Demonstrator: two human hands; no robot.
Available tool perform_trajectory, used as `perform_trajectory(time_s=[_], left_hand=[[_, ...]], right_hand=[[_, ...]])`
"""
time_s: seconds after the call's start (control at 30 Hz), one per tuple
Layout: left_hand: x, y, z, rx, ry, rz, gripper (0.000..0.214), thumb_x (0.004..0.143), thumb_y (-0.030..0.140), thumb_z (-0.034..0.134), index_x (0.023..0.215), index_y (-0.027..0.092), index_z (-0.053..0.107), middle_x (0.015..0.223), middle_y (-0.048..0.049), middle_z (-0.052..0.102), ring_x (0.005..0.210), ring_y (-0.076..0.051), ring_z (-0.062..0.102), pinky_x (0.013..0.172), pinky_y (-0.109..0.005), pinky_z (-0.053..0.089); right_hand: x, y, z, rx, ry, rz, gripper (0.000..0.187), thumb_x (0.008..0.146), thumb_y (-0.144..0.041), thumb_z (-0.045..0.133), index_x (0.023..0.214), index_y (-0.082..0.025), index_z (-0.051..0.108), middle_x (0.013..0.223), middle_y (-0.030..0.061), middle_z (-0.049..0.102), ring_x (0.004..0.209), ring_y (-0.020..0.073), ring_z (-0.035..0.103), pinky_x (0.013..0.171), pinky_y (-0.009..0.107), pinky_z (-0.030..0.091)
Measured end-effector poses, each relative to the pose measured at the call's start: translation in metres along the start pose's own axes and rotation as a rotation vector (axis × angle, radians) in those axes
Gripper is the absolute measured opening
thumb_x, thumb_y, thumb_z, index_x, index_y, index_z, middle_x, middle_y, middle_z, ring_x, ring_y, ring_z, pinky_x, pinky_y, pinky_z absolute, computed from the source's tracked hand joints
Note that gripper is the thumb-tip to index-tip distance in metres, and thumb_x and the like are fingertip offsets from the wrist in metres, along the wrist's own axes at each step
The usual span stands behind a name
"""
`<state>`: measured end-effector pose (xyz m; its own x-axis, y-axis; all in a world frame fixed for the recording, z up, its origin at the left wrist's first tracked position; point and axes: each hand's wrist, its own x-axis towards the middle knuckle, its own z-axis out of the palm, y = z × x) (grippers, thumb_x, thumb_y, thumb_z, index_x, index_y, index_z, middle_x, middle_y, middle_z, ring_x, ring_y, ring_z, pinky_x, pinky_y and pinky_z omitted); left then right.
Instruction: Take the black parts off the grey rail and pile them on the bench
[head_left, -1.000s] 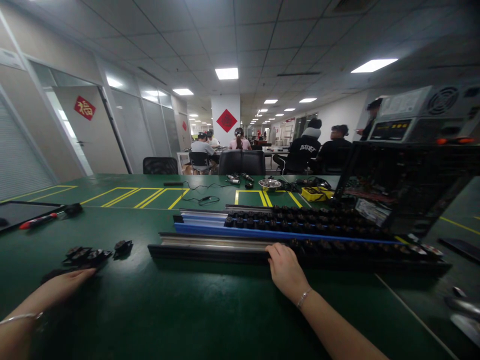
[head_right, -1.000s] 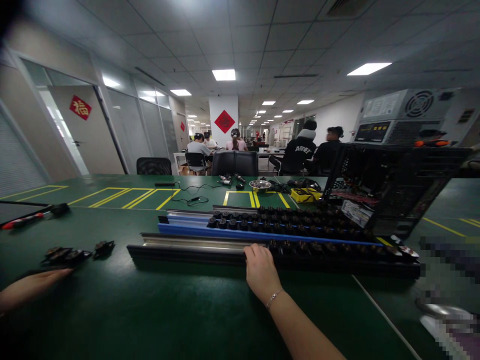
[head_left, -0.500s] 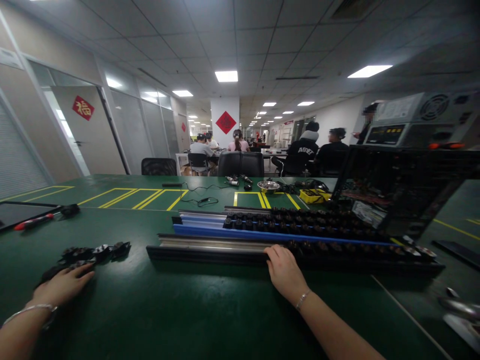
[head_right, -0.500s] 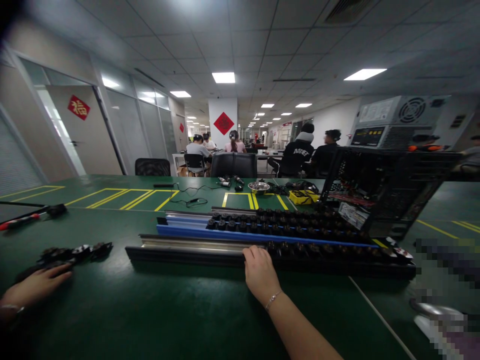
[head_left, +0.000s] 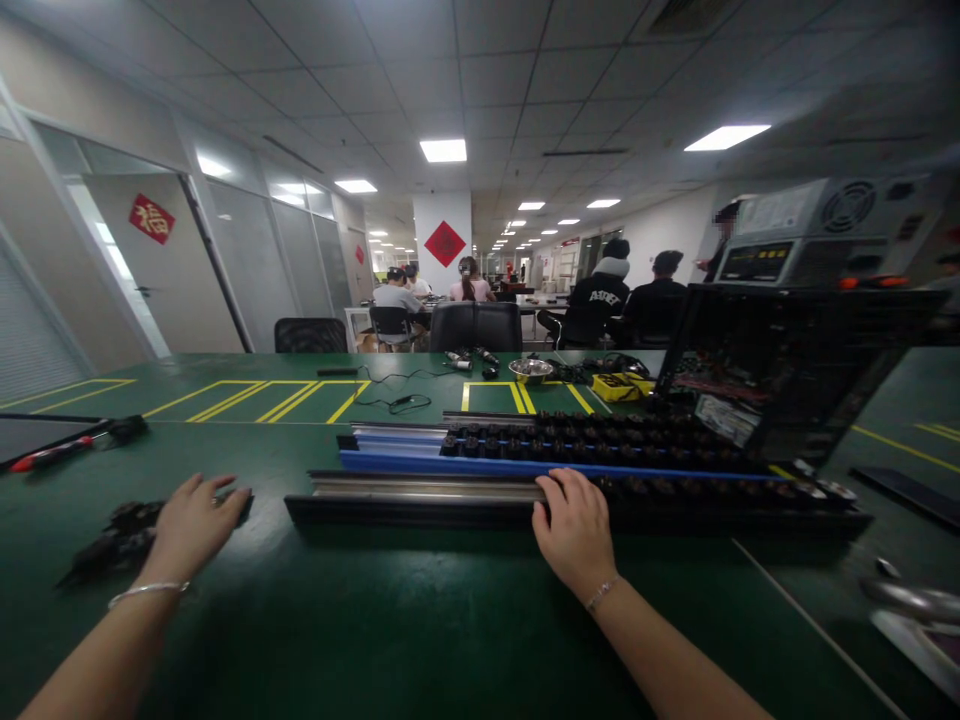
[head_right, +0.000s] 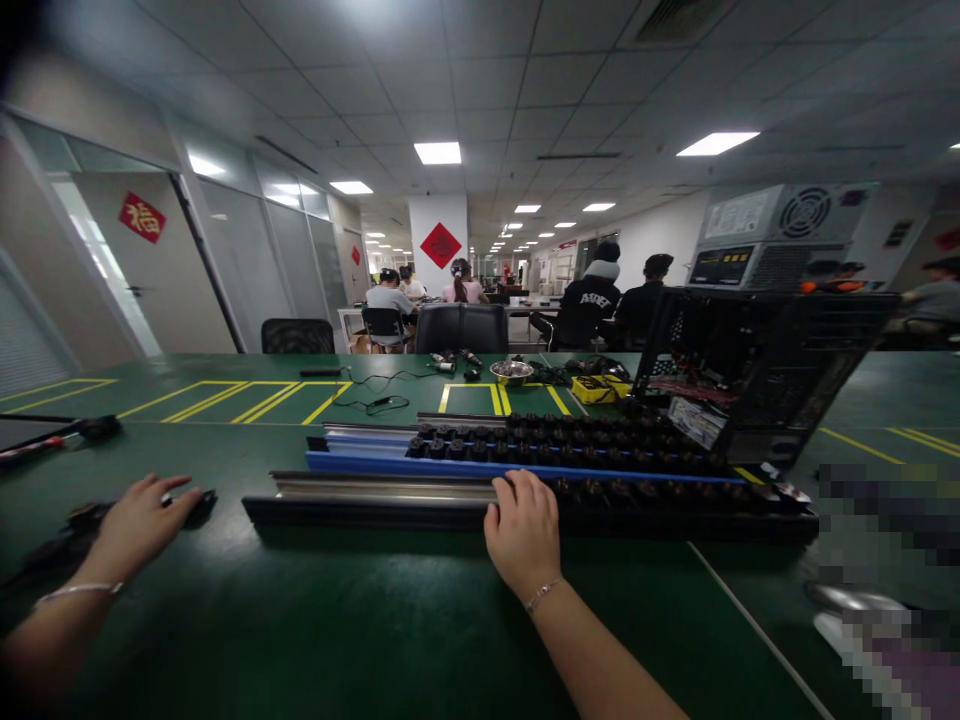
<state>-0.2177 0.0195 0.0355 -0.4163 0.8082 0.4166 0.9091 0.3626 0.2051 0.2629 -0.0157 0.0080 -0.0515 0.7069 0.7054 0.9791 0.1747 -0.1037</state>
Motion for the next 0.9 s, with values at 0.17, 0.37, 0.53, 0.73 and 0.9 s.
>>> perform_trajectory(time_s=[0.17, 0.37, 0.53, 0.73, 0.9], left_hand=[[-0.044, 0.11, -0.015, -0.226, -0.181, 0.377, 0.054, 0.079, 0.045, 0.034, 0.115, 0.01, 0.052, 0.134, -0.0137, 0.04, 0.126, -0.024, 0.034, 0.104, -0.038, 0.029], [-0.105, 0.207, -0.001, -0.23, -0.364, 0.71, 0.058, 0.082, 0.051, 0.034, 0.13, 0.019, 0.039, 0.143, -0.0081, 0.03, 0.134, -0.025, 0.018, 0.106, -0.045, 0.023], [-0.135, 0.234, 0.015, -0.145, -0.271, 0.71, 0.05, 0.082, 0.046, 0.039, 0.127, 0.024, 0.043, 0.142, -0.0098, 0.033, 0.128, -0.028, 0.031, 0.102, -0.056, 0.021], [-0.145, 0.229, 0.02, -0.142, -0.077, 0.742, 0.046, 0.08, 0.032, 0.047, 0.125, 0.026, 0.043, 0.14, -0.0075, 0.035, 0.117, -0.024, 0.044, 0.101, -0.048, 0.026], [-0.145, 0.228, 0.021, -0.138, -0.061, 0.743, 0.045, 0.08, 0.033, 0.047, 0.124, 0.026, 0.043, 0.139, -0.0069, 0.037, 0.114, -0.024, 0.045, 0.099, -0.046, 0.028]], right_hand=[[-0.001, 0.008, 0.009, -0.117, 0.027, 0.082, 0.036, 0.083, -0.03, 0.041, 0.112, -0.015, 0.054, 0.125, 0.0135, 0.047, 0.12, 0.0295, 0.034, 0.096, 0.045, 0.03], [-0.001, 0.011, 0.012, -0.091, -0.002, 0.04, 0.034, 0.083, -0.029, 0.04, 0.11, -0.015, 0.055, 0.123, 0.0123, 0.051, 0.118, 0.0277, 0.038, 0.095, 0.045, 0.033], [-0.001, 0.01, 0.012, -0.024, -0.011, 0.017, 0.031, 0.083, -0.025, 0.04, 0.106, -0.014, 0.057, 0.121, 0.0132, 0.052, 0.118, 0.0267, 0.039, 0.093, 0.043, 0.037], [0.0, 0.007, 0.015, 0.111, -0.008, -0.062, 0.031, 0.082, -0.022, 0.039, 0.109, -0.014, 0.053, 0.123, 0.0136, 0.049, 0.118, 0.0239, 0.04, 0.096, 0.041, 0.037], [-0.001, 0.005, 0.012, 0.059, -0.001, 0.031, 0.037, 0.081, -0.026, 0.043, 0.115, -0.012, 0.047, 0.125, 0.0151, 0.044, 0.114, 0.0252, 0.042, 0.094, 0.04, 0.038]])
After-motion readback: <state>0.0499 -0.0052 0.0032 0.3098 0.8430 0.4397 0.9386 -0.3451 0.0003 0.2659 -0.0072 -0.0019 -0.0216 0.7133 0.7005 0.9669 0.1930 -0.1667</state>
